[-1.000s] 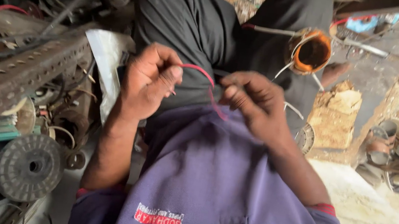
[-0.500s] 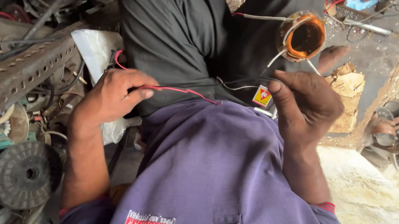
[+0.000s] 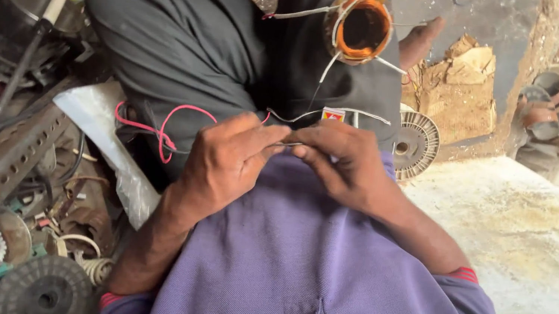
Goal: The person is repairing an electrical component, likely a motor stator, by stripping and twisting wires. They use a small tool to strip the insulation from the wires and then twist them together. The person also uses scissors to cut the wires.
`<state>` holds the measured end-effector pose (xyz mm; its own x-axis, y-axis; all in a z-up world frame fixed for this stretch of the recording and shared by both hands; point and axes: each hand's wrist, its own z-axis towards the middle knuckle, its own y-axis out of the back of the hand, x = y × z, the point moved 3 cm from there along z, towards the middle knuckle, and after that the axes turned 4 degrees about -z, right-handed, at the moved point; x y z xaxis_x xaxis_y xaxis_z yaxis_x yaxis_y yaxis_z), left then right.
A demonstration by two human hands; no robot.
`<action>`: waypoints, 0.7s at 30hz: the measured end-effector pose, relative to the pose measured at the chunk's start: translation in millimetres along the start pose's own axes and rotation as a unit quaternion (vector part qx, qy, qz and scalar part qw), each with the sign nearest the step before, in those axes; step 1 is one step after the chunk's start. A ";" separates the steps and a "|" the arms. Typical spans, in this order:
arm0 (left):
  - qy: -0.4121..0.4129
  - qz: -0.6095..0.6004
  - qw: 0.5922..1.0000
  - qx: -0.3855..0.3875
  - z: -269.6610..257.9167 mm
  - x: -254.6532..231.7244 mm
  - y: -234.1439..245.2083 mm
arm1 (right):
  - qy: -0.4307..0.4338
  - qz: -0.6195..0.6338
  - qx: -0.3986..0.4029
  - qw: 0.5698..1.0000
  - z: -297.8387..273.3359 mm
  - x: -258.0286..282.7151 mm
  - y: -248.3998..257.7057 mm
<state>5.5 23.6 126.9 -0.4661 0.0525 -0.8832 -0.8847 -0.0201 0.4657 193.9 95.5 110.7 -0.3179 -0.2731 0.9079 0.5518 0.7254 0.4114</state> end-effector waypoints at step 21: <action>-0.010 -0.123 0.989 -0.079 3.2 -6.6 -1.4 | 0.002 0.132 -0.015 0.991 17.3 -6.3 18.6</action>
<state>9.8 26.5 132.3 -0.2380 0.0946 -0.9666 -0.9619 -0.1609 0.2211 192.8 121.7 111.3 -0.1561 -0.0792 0.9846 0.6374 0.7534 0.1617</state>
